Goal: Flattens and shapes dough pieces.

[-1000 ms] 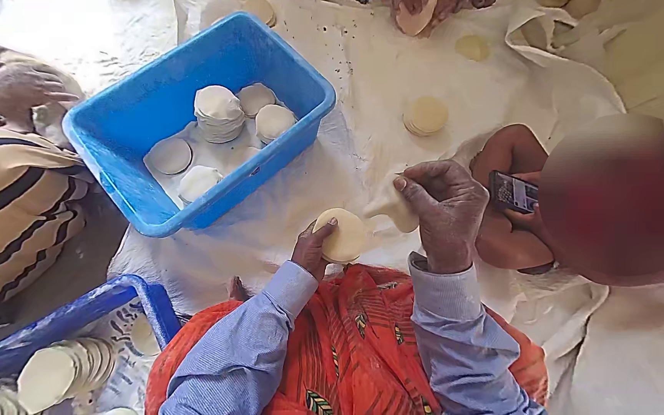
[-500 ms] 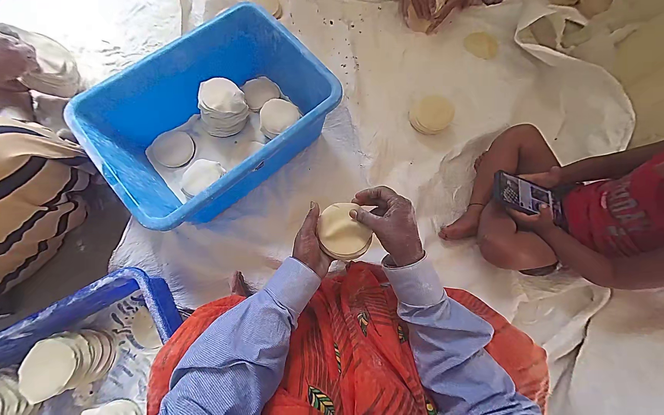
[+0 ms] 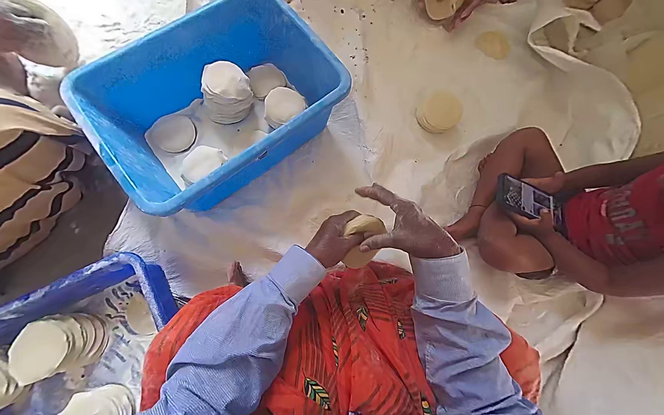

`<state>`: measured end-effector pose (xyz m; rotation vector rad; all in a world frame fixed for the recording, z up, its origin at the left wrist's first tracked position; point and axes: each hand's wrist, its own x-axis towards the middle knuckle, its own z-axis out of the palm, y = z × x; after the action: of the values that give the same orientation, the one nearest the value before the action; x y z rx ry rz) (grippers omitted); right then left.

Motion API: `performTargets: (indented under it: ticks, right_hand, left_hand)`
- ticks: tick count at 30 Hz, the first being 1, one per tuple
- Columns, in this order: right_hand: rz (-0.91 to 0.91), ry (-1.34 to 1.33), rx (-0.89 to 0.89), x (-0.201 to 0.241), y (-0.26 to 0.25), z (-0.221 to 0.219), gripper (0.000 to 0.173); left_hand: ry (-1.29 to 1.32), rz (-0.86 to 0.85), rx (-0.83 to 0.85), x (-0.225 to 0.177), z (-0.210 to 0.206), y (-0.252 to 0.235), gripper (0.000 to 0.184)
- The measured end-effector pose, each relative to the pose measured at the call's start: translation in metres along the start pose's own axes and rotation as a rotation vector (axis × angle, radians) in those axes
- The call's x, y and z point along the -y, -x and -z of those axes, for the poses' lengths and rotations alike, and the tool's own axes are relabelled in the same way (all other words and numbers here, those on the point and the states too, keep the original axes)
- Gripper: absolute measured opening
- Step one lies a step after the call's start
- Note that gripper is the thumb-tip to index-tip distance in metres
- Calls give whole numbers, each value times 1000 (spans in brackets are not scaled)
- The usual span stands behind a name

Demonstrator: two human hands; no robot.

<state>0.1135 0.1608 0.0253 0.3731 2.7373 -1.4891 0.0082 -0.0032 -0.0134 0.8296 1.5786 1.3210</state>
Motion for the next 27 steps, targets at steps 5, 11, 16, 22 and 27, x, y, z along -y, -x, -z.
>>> performTargets:
  ticks: [5,11,16,22,27]
  right_hand:
    - [-64,-57,174,-1,-4,-25,83]
    - [-155,128,-59,2,-6,-30,42]
    - [-285,307,-191,-8,-25,-41,36]
    - [-194,159,-505,-22,-15,-83,44]
    - [-178,165,-591,-23,-17,-108,41]
  left_hand:
    - [-159,77,10,-13,1,1,22]
    - [-199,10,-240,-27,42,-2,27]
    - [361,298,-729,-15,70,-10,39]
    - [594,465,-769,5,52,-13,53]
    - [574,401,-685,8,44,-14,55]
